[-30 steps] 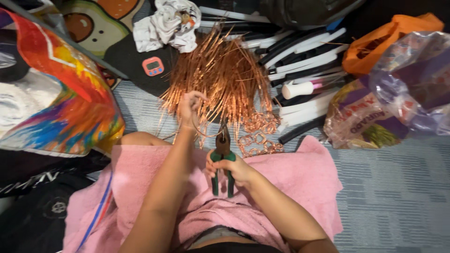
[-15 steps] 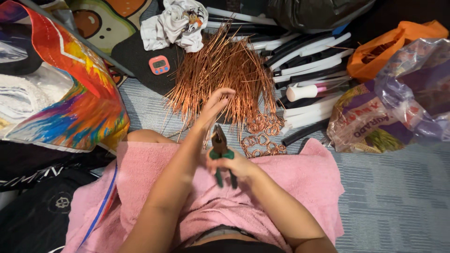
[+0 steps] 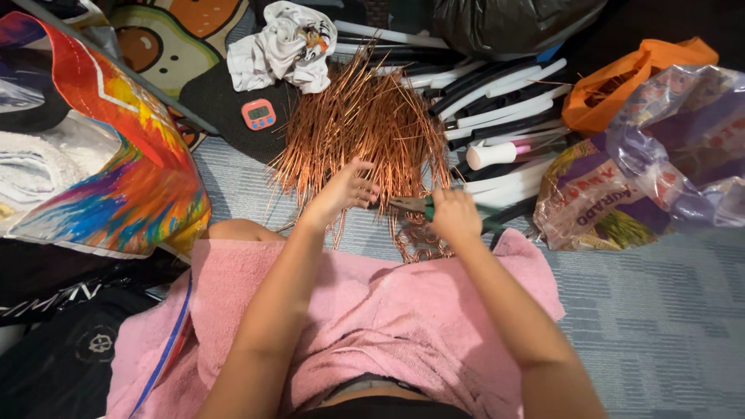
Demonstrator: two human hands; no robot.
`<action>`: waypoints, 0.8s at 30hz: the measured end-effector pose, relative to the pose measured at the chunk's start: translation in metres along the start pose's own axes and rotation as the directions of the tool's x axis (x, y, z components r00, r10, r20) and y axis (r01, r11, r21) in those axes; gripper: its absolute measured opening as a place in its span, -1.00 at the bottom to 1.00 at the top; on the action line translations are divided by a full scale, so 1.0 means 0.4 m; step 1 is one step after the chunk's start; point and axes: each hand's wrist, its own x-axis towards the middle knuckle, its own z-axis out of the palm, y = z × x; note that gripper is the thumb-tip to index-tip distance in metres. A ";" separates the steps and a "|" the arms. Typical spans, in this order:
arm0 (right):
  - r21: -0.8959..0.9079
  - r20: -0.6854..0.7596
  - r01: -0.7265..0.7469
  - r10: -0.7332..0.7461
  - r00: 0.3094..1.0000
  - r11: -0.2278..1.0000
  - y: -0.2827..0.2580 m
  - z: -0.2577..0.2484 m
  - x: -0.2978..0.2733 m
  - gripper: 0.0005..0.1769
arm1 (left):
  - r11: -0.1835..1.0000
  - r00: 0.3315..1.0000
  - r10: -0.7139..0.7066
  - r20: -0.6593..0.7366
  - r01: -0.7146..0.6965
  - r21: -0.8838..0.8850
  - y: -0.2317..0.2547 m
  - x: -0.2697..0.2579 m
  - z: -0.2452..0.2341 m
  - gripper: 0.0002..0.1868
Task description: The person sits on the floor and uses pliers to cut individual copper wires from a large bundle. They repeatedly pick up a wire, cut it with the pliers, and place the cut piece aside. The task continues throughout the clip with the same repetitive cutting motion.
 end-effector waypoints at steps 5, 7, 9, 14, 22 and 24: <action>-0.338 -0.210 0.272 -0.354 0.911 0.901 0.116 0.033 0.014 -0.77 | 0.967 0.982 -0.156 0.104 0.173 -0.189 -0.034 -0.004 0.048 -0.21; -0.386 -0.226 0.328 -0.433 0.873 0.862 0.134 0.034 0.028 -0.75 | 0.962 0.939 -0.190 0.287 0.237 -0.139 -0.043 -0.002 0.088 0.04; -0.416 -0.233 0.343 -0.463 0.855 0.842 0.138 0.032 0.039 -0.69 | 0.964 0.920 -0.239 0.310 0.262 -0.033 -0.041 -0.013 0.111 0.05; -0.423 -0.282 0.213 -0.351 0.893 0.881 0.149 0.019 0.066 -0.77 | 0.960 0.892 -0.263 0.367 0.278 0.011 -0.040 -0.051 0.168 -0.18; -0.169 -0.410 -0.043 -0.030 0.912 0.985 0.123 -0.006 0.078 -0.73 | 0.996 0.898 0.087 0.432 -0.085 -0.025 -0.046 -0.024 0.182 -0.55; -0.039 -0.435 -0.102 0.075 0.897 0.994 0.107 -0.007 0.081 -0.64 | 0.985 0.876 0.140 0.461 -0.171 0.026 -0.061 -0.019 0.193 -0.55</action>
